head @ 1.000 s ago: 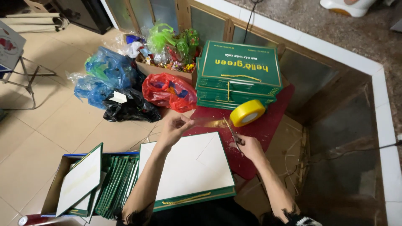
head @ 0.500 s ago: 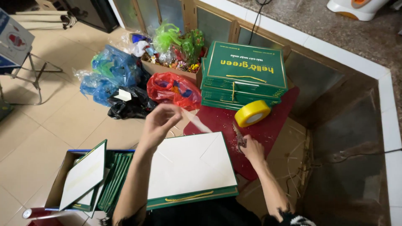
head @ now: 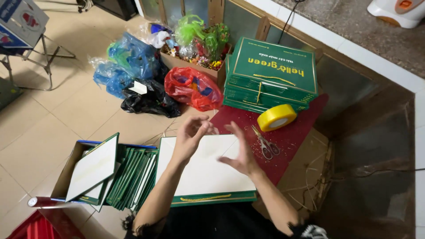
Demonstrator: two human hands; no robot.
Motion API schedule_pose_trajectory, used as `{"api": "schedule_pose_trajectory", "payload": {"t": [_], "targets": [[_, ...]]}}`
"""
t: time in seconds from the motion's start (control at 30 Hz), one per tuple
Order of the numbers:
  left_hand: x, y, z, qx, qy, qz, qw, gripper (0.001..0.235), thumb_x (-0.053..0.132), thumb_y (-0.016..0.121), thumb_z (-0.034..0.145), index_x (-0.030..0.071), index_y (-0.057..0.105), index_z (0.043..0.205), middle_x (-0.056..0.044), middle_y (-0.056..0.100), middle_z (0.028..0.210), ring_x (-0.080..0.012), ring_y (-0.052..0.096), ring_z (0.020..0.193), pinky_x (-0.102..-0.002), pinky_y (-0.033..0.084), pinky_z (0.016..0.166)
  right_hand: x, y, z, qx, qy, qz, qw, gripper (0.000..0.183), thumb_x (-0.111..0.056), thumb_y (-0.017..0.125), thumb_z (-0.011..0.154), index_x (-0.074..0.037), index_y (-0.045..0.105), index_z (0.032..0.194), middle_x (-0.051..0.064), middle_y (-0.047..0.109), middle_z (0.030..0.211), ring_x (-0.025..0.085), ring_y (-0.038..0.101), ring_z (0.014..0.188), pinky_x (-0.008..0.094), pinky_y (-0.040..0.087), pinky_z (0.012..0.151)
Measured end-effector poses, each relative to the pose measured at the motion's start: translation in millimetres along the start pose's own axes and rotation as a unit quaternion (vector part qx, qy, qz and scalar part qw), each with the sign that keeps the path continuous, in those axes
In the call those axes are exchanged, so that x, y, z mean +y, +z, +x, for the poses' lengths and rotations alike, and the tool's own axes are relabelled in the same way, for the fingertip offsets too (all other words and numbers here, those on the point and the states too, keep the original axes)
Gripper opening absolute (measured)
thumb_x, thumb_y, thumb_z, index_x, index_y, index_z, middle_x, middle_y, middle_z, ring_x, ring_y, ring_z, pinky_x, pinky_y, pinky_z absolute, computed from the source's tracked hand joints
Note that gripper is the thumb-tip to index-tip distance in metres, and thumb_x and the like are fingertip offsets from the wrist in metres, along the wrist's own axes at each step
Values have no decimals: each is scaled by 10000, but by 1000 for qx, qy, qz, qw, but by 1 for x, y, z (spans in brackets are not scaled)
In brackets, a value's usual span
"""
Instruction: Assembling paper gift bags by folding them, applying adhesive tape, and attaching string handles.
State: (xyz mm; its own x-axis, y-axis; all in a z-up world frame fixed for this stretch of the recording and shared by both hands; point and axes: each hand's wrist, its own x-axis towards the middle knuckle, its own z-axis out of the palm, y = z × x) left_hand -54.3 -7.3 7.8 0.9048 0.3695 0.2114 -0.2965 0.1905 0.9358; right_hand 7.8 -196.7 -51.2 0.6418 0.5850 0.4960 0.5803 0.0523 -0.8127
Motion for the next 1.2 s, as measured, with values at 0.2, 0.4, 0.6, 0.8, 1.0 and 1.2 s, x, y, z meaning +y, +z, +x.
{"api": "schedule_pose_trajectory", "payload": {"t": [0.2, 0.4, 0.6, 0.8, 1.0, 1.2], "targets": [[-37, -38, 2, 28, -84, -193, 977, 672, 503, 646, 957, -26, 601, 1371, -210, 696, 1250, -277, 710, 1147, -380, 582, 989, 34, 25, 12, 8, 177, 118, 977, 307, -66, 834, 846, -76, 778, 1148, 120, 800, 902, 211, 784, 866, 363, 624, 878], [-42, -83, -32, 183, -105, -70, 975, 334, 41, 793, 874, -37, 713, 1189, -187, 756, 1025, -196, 733, 819, -307, 631, 755, 44, -13, 0, -69, 316, 107, 940, 107, -95, 767, 903, -14, 785, 971, 145, 777, 767, 192, 728, 625, 270, 590, 588], [-81, -123, -67, 255, -110, 224, 934, 216, 269, 945, 758, 195, 853, 939, -24, 705, 983, -94, 553, 774, -197, 510, 670, 73, -43, -5, -161, 407, 41, 898, 183, -162, 761, 921, 12, 797, 964, 175, 779, 741, 207, 731, 615, 248, 543, 549], [-108, -137, -93, 168, -152, 465, 855, 314, 450, 796, 882, 253, 751, 1123, 61, 735, 779, -165, 601, 1038, -401, 349, 1064, 101, -23, -13, -214, 470, -31, 856, 291, -245, 783, 882, 42, 775, 935, 191, 768, 734, 202, 723, 588, 244, 539, 513], [-103, -139, -99, 130, -152, 609, 767, 732, 490, 797, 824, 170, 486, 1405, -100, 548, 1317, -334, 518, 1251, -563, 416, 1088, 129, -3, -27, -242, 384, -400, 796, 663, -821, 701, 717, -163, 784, 701, 153, 771, 819, 350, 775, 813, 454, 579, 676], [-93, -161, -99, 163, -330, 393, 843, 782, 612, 695, 898, 50, 530, 1417, -281, 654, 1306, -454, 609, 1270, -568, 474, 1061, 119, 43, -69, -69, 195, -294, 933, 286, -232, 617, 982, -134, 684, 1242, 134, 660, 1306, 360, 581, 1285, 501, 453, 1097]]}}
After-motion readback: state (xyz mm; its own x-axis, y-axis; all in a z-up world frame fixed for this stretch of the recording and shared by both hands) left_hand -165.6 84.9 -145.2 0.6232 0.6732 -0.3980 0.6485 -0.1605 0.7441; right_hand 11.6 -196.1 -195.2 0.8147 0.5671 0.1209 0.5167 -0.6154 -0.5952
